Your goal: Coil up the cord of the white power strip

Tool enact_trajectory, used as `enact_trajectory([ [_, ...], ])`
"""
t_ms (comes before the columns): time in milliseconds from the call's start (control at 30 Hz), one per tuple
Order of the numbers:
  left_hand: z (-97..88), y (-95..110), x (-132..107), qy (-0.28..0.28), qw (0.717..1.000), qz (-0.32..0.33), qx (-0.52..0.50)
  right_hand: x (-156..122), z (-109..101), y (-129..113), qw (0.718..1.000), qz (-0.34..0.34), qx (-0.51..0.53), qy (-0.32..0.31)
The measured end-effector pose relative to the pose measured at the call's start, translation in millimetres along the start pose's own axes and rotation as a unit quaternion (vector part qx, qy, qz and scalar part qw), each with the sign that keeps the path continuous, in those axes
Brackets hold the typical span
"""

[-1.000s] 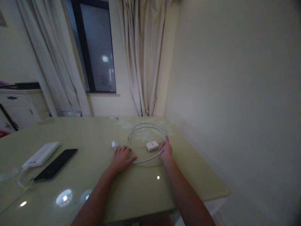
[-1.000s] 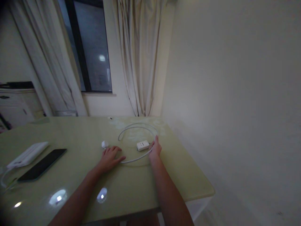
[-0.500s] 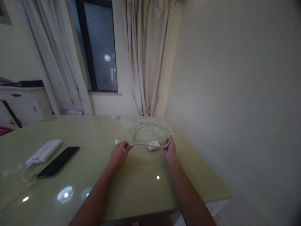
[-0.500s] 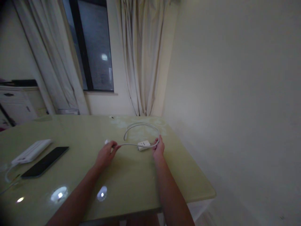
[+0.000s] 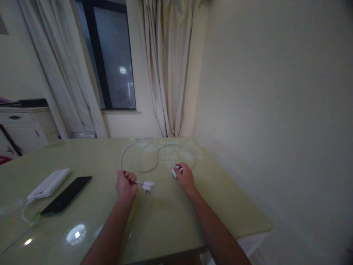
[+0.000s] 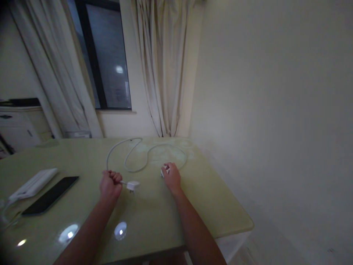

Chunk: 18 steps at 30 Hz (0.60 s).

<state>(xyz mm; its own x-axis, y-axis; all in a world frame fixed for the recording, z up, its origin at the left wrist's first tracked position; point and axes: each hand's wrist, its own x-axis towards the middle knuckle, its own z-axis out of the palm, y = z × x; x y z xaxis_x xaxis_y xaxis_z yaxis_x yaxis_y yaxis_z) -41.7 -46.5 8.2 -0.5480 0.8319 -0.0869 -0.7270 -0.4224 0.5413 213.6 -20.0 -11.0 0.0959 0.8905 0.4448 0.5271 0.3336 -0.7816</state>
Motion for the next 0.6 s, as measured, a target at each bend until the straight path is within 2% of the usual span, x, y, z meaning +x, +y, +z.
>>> enact_trajectory([
  [67,-8.5,-0.7,9.0,0.014,0.999,-0.034,-0.018,-1.4,-2.5,4.5,0.996,-0.015,-0.085,0.001],
  [233,-19.0,-3.1,19.2,0.015,0.999,-0.040,-0.024,-7.2,-0.4,12.0,0.977,-0.010,-0.211,-0.032],
  [333,-20.4,-4.7,20.3,0.005,0.999,-0.043,-0.024,-9.4,0.7,10.4,0.971,-0.007,-0.233,-0.042],
  [600,-15.3,-3.7,15.3,0.003,0.998,-0.062,-0.034,-3.5,-8.4,1.5,0.966,-0.001,-0.258,-0.018],
])
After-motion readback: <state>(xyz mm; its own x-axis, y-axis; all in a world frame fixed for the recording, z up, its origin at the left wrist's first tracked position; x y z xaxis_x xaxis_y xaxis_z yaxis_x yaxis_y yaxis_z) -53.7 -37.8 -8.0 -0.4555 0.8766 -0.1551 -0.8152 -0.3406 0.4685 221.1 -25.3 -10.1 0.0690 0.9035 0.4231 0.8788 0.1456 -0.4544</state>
